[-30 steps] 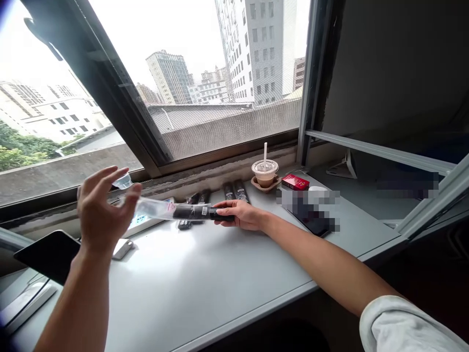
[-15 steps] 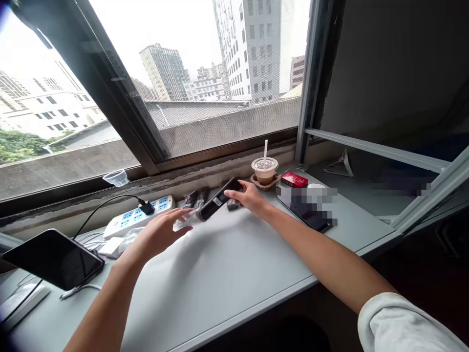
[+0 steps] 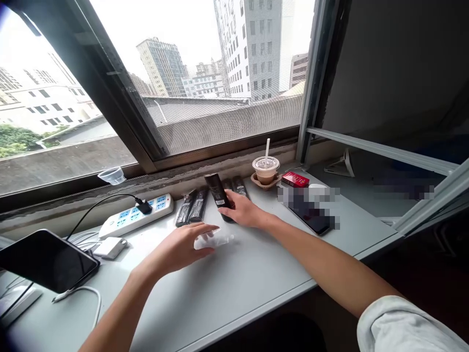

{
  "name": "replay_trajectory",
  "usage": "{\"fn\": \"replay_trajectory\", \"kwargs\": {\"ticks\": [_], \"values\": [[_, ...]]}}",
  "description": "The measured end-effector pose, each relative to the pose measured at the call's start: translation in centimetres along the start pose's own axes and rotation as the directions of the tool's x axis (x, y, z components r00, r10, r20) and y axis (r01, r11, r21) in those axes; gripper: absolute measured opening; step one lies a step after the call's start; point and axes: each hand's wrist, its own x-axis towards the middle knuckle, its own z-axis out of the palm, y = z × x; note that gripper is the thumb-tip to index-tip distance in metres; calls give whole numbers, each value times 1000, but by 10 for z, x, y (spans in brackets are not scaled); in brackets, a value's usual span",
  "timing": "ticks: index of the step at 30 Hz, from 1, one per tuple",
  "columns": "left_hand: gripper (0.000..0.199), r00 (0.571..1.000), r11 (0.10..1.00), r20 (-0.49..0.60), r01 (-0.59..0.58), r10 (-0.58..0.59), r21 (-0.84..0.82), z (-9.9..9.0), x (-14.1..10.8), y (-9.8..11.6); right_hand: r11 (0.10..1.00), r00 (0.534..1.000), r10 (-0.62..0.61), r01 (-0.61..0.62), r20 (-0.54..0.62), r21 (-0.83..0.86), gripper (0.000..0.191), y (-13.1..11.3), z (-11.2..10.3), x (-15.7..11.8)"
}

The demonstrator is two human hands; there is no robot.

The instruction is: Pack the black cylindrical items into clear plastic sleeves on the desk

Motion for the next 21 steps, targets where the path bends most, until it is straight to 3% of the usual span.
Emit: {"fn": "replay_trajectory", "kwargs": {"ticks": [3,6,8,10,12,14,18,21], "values": [[50,999,1000,-30,-21,21,9,-2,-1,2,996,996,28,-20,82,-92,37,1,-1,-3],[39,979,992,-175,-93,106,83,-6,1,1,989,997,-26,36,75,-141,49,-8,-2,-4],[28,921,973,-332,-157,205,168,-8,3,-1,988,996,-75,81,51,-135,52,-15,-2,-4],[23,829,945,-469,-201,305,259,-8,5,-3,986,996,-87,85,-9,-140,52,-21,-1,-4],[27,751,916,-546,-202,372,346,-7,7,-4,986,994,-56,41,-90,-159,47,-23,0,-4],[36,717,892,-567,-174,406,418,-6,7,-3,989,991,-23,3,-131,-147,43,-25,2,-4],[41,762,871,-503,-158,408,466,-2,9,-5,1000,1000,24,-24,-13,12,39,-27,7,-6],[38,804,882,-463,-152,373,446,0,11,-10,989,993,106,-110,55,95,37,-28,10,-7]]}}
